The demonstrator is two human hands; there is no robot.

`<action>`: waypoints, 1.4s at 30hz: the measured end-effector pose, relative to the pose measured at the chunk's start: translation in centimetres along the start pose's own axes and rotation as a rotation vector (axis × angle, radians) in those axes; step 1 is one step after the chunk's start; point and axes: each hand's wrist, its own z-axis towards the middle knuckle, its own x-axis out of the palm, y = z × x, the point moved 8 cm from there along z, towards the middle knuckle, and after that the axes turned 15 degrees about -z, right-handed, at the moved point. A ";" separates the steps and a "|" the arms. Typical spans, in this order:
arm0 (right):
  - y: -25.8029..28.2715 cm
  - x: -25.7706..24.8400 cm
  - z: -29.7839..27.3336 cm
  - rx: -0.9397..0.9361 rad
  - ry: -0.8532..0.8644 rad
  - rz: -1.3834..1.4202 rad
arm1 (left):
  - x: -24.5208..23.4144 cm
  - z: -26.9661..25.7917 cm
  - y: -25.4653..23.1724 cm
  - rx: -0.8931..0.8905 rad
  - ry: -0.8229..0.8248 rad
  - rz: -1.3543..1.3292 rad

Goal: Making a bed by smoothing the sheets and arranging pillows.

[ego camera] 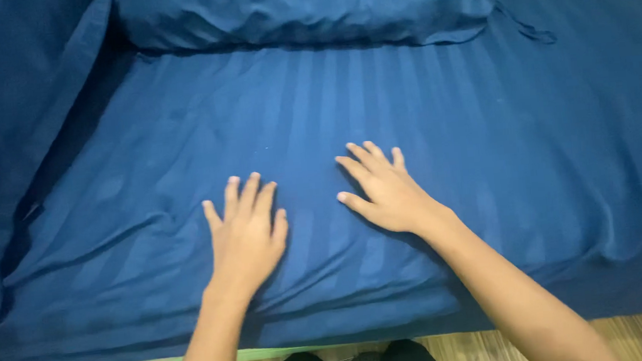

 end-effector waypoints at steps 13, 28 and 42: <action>11.9 4.4 13.4 -0.466 -0.186 0.148 | -2.0 -0.7 6.7 -0.085 -0.244 0.163; 9.5 2.0 12.8 -0.338 -0.164 0.382 | -3.0 -1.0 5.1 0.016 -0.315 -0.046; 15.7 0.4 8.9 -0.617 -0.248 0.271 | -9.3 -4.8 7.9 -0.109 -0.215 -0.022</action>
